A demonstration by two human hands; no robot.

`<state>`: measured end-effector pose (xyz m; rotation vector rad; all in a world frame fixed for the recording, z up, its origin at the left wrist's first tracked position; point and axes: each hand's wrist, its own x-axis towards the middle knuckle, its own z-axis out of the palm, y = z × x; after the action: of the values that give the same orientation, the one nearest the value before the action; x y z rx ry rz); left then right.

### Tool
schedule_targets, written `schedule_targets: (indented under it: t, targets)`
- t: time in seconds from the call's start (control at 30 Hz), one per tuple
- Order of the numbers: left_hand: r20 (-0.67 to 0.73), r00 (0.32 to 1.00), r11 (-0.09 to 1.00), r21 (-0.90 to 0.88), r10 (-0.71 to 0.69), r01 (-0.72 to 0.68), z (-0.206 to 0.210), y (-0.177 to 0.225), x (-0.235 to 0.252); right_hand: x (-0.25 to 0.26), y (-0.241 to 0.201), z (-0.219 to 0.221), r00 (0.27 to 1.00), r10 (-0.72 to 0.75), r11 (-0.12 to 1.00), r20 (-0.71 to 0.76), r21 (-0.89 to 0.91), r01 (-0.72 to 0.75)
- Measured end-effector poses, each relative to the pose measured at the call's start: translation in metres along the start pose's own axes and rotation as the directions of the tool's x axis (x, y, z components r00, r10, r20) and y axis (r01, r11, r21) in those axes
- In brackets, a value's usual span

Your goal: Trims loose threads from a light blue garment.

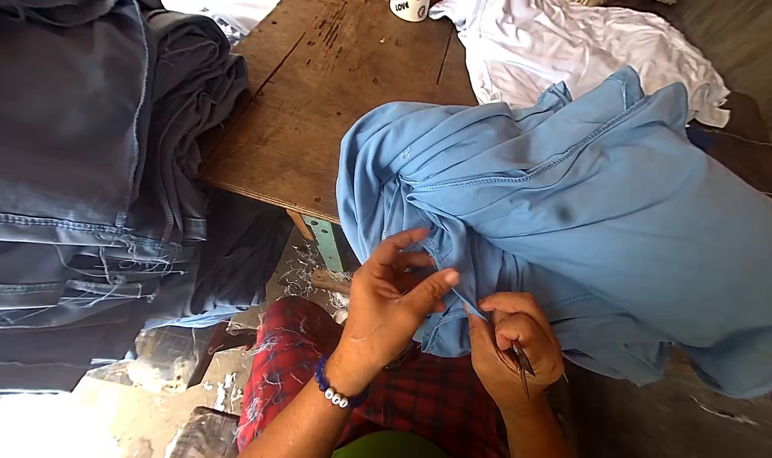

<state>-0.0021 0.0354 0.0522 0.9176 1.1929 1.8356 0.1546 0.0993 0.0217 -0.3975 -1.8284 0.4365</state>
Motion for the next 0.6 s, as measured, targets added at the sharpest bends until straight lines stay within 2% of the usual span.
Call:
schedule_targets:
  t: [0.13, 0.23, 0.43, 0.5, 0.6]
  targets:
    - [-0.088, 0.995, 0.998, -0.001, -0.055, 0.056, 0.011, -0.001, 0.005, 0.005, -0.003, 0.000, 0.987, 0.158, 0.983, -0.041, 0.102, -0.153]
    - [-0.083, 0.996, 0.999, 0.030, -0.026, 0.028, 0.003, -0.002, -0.004, 0.008, -0.002, -0.001, 0.968, 0.249, 0.965, -0.039, 0.089, -0.245]
    - [-0.152, 0.987, 0.998, -0.025, -0.055, 0.052, -0.020, 0.004, -0.015, 0.005, 0.000, 0.001, 0.958, 0.287, 0.950, -0.004, 0.129, -0.284]
    - [-0.148, 0.988, 0.998, 0.037, -0.042, 0.048, -0.024, 0.004, -0.016, 0.004, 0.000, 0.000, 0.958, 0.288, 0.946, 0.005, 0.154, -0.285]
    - [-0.082, 0.996, 0.964, 0.257, -0.045, 0.065, -0.025, 0.006, -0.017, 0.005, 0.000, -0.001, 0.960, 0.281, 0.944, 0.012, 0.178, -0.279]
